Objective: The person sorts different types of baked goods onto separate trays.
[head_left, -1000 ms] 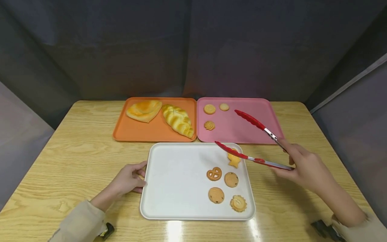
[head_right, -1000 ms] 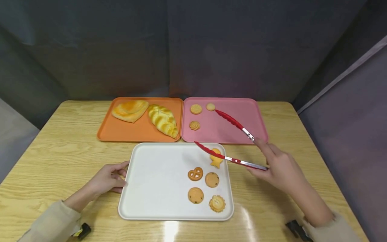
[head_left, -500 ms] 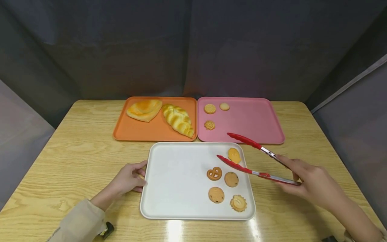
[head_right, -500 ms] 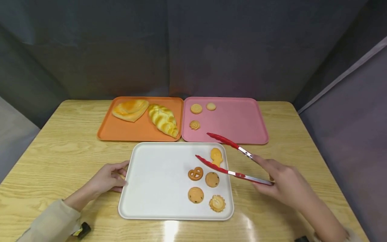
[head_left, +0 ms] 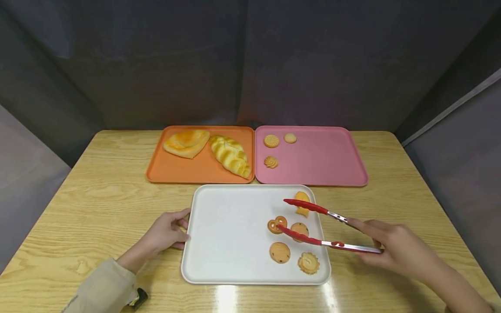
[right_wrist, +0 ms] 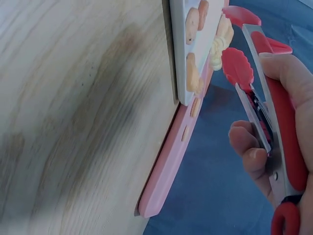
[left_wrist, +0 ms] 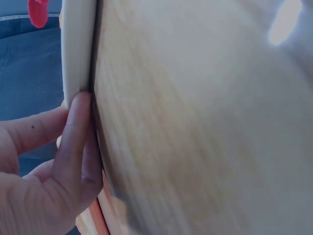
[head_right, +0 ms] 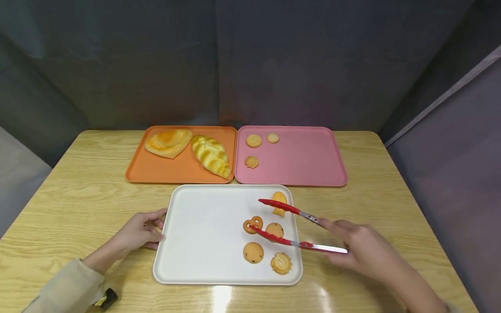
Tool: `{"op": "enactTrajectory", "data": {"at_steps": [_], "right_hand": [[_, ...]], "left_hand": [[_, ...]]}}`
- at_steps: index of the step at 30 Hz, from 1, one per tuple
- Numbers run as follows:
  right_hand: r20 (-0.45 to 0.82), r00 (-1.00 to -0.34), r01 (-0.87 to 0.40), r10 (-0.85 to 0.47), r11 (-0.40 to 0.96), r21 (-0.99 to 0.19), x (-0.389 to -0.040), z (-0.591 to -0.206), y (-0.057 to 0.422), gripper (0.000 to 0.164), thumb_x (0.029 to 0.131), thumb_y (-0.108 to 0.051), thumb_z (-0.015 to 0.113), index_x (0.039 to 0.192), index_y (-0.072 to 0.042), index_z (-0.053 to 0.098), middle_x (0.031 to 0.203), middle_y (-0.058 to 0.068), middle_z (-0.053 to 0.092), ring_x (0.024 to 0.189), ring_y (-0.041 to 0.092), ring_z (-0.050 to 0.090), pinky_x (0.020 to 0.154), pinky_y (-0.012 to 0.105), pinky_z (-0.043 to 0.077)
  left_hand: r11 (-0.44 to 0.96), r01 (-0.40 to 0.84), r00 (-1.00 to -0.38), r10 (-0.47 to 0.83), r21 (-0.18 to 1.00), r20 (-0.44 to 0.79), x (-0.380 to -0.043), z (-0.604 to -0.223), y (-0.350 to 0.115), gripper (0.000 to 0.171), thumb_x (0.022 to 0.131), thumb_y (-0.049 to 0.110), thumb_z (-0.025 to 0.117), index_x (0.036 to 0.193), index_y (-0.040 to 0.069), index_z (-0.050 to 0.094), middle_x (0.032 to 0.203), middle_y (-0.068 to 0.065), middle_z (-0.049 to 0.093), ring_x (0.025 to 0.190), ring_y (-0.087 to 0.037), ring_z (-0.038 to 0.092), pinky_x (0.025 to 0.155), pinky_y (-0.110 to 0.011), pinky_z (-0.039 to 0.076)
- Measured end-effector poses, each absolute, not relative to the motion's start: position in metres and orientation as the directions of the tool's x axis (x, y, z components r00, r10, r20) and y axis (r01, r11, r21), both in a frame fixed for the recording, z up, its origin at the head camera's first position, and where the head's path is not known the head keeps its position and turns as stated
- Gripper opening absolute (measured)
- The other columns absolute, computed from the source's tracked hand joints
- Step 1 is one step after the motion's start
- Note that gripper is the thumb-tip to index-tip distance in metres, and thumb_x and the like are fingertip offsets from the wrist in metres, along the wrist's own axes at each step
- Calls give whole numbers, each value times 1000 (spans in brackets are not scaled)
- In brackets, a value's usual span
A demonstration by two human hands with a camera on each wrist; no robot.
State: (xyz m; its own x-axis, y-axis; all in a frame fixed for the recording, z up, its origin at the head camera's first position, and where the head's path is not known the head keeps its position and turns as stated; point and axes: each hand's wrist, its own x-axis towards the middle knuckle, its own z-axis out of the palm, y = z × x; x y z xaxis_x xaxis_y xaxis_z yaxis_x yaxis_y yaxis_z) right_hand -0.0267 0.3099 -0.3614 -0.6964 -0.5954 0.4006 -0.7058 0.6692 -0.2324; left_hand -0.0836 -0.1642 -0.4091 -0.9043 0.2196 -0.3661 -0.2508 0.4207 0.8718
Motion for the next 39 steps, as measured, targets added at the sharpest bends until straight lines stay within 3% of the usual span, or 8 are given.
{"op": "enactTrajectory", "data": {"at_steps": [3, 6, 15, 19, 29, 39], "right_hand": [[361, -705, -699, -611, 685, -205, -27, -362, 308, 54, 69, -34, 77, 115, -11, 61, 75, -12, 54, 57, -8, 35, 44, 7, 31], [332, -706, -699, -626, 691, -185, -27, -363, 305, 63, 58, -21, 82, 116, -9, 61, 80, -7, 59, 57, -8, 36, 44, 9, 33], [228, -724, -689, -651, 688, -227, -31, -359, 301, 59, 60, -18, 80, 115, -7, 61, 80, -3, 61, 55, -9, 35, 42, 10, 32], [191, -731, -682, -655, 686, -254, -34, -356, 298, 55, 62, -19, 80, 113, -6, 62, 78, -7, 60, 56, -8, 38, 43, 10, 33], [212, -710, -702, -671, 653, -284, -36, -356, 297, 52, 64, -18, 80, 111, -4, 63, 79, -6, 61, 58, -8, 38, 45, 7, 33], [259, -733, -679, -628, 690, -249, -35, -354, 303, 57, 62, -19, 81, 114, -8, 63, 80, -9, 59, 58, -8, 37, 46, 8, 32]], "left_hand": [[422, -250, -905, 219, 871, -365, -84, -410, -164, 71, 73, -17, 60, 137, -7, 32, 89, -13, 46, 62, -17, 51, 52, -34, 56], [425, -246, -905, 221, 871, -363, -84, -410, -165, 71, 73, -17, 60, 137, -7, 31, 89, -13, 46, 62, -17, 52, 53, -34, 56], [426, -245, -906, 218, 871, -362, -84, -410, -165, 71, 73, -17, 60, 137, -7, 32, 89, -13, 46, 62, -17, 52, 53, -34, 56], [425, -246, -908, 215, 871, -361, -83, -409, -164, 71, 73, -17, 60, 137, -7, 32, 89, -13, 46, 61, -17, 53, 53, -34, 56], [423, -249, -908, 212, 872, -362, -84, -410, -164, 70, 73, -17, 60, 137, -7, 32, 89, -14, 46, 61, -16, 53, 52, -34, 56], [426, -245, -907, 216, 871, -360, -83, -409, -164, 70, 74, -17, 60, 137, -8, 31, 89, -14, 46, 60, -16, 54, 52, -34, 56]]}}
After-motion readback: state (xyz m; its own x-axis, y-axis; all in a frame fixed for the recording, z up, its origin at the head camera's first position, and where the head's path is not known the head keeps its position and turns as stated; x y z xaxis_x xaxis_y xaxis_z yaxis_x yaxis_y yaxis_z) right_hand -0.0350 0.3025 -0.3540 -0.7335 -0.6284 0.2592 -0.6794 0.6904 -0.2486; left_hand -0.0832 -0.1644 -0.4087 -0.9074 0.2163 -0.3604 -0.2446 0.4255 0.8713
